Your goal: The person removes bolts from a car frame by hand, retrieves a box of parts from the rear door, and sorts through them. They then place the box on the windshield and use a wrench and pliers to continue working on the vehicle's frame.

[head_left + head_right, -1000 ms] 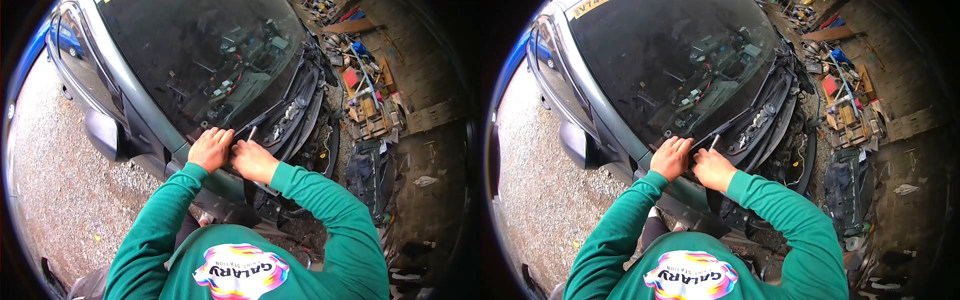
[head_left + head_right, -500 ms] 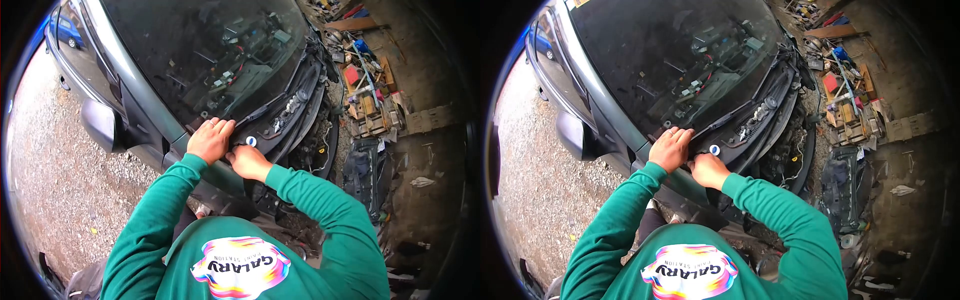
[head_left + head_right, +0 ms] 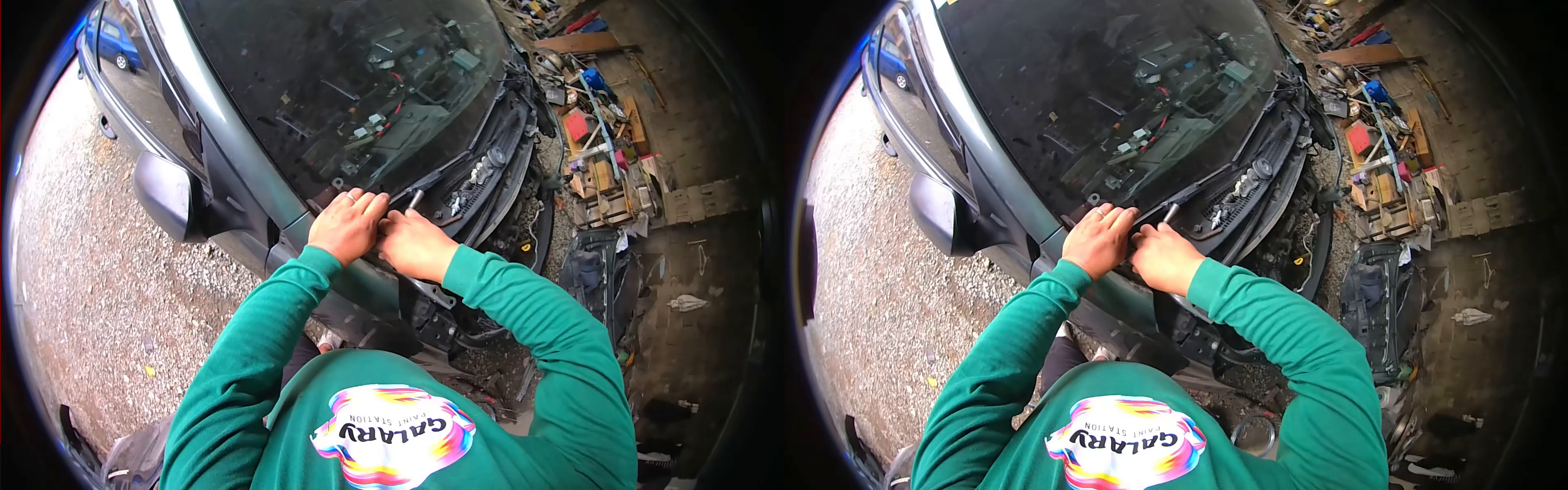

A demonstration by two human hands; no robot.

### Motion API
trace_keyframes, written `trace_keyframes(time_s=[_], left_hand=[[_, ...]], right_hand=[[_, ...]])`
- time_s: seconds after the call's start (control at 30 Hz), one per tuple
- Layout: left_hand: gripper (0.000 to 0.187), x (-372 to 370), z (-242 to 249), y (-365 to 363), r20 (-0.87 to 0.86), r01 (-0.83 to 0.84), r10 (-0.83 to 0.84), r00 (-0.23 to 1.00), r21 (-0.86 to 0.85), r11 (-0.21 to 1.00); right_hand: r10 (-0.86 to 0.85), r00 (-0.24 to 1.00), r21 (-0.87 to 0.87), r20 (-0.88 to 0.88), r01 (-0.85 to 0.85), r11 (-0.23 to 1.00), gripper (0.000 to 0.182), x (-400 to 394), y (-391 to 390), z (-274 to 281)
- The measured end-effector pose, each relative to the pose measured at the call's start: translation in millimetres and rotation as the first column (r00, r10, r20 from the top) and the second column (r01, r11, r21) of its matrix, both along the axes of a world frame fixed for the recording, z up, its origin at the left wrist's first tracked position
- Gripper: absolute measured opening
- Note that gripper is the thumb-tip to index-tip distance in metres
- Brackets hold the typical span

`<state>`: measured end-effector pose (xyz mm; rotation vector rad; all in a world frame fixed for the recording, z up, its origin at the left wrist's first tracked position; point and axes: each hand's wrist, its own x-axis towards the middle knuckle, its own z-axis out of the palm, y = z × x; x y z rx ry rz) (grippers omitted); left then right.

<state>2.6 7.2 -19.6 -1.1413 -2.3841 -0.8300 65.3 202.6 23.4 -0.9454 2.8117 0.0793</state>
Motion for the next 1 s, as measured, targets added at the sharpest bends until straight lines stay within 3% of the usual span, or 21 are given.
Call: trace_keyframes(time_s=[0.13, 0.27, 0.33, 0.37, 0.4, 0.43, 0.47, 0.5, 0.57, 0.7, 0.77, 0.83, 0.9, 0.97, 1.0], left_hand=[[0.045, 1, 2, -1, 0.029, 0.040, -0.040, 0.999, 0.017, 0.999], [0.045, 0, -1, 0, 0.020, 0.032, -0.033, 0.999, 0.009, 0.999], [0.044, -1, 0, 0, 0.017, 0.032, -0.032, 0.999, 0.014, 0.999], [0.044, 0, -1, 0, 0.011, 0.028, -0.028, 1.000, 0.000, 1.000], [0.044, 0, 0, 1, 0.002, 0.024, -0.024, 1.000, -0.012, 1.000], [0.044, -1, 0, 1, 0.000, 0.024, -0.024, 1.000, -0.009, 1.000], [0.044, -1, 0, 1, 0.009, 0.022, -0.022, 1.000, 0.001, 1.000], [0.043, 0, 0, 0, 0.021, 0.020, -0.021, 1.000, 0.009, 1.000], [0.043, 1, -3, 0, 0.021, 0.024, -0.025, 0.999, 0.017, 1.000], [0.043, 0, -1, 1, 0.002, 0.021, -0.021, 1.000, 0.013, 1.000], [0.043, 0, 1, 1, 0.005, 0.025, -0.025, 1.000, 0.013, 1.000], [0.043, 1, 1, 0, 0.011, 0.026, -0.026, 1.000, 0.011, 1.000], [0.042, 1, 2, 0, 0.011, 0.027, -0.027, 1.000, -0.003, 1.000], [0.043, 1, 2, 0, 0.012, 0.031, -0.031, 0.999, -0.009, 0.999], [0.043, 1, 2, 0, 0.017, 0.027, -0.027, 1.000, -0.013, 1.000]], right_hand=[[0.246, 0.961, 0.128, -0.124, -0.230, 0.965, 0.017, -10, 2, 1], [0.309, 0.941, 0.114, -0.137, -0.295, 0.949, 0.017, -16, 4, -1], [0.120, 0.983, 0.010, 0.137, -0.123, 0.992, 0.018, -14, 6, -1], [0.116, 0.983, 0.010, 0.140, -0.118, 0.993, 0.018, -5, 5, -2], [-0.129, 0.967, -0.180, 0.221, 0.171, 0.969, 0.022, 9, 2, -5], [-0.336, 0.879, -0.331, 0.339, 0.446, 0.832, 0.028, 21, 0, -11], [-0.371, 0.871, -0.427, 0.321, 0.483, 0.764, 0.037, 29, -1, -27], [-0.480, 0.775, -0.480, 0.411, 0.632, 0.609, 0.032, 38, -10, -33], [-0.547, 0.691, -0.602, 0.473, 0.707, 0.371, 0.028, 49, -28, -37], [-0.553, 0.625, -0.580, 0.552, 0.764, 0.284, 0.023, 52, -25, -22], [-0.500, 0.752, -0.622, 0.429, 0.647, 0.441, 0.020, 52, -14, -10], [-0.489, 0.756, -0.601, 0.436, 0.649, 0.466, 0.017, 46, -3, -1], [-0.357, 0.903, -0.512, 0.240, 0.430, 0.744, 0.016, 40, 7, -3], [-0.341, 0.919, -0.429, 0.197, 0.394, 0.813, 0.016, 34, 10, -6], [-0.231, 0.969, -0.390, 0.082, 0.245, 0.888, 0.016, 28, 11, -5]])
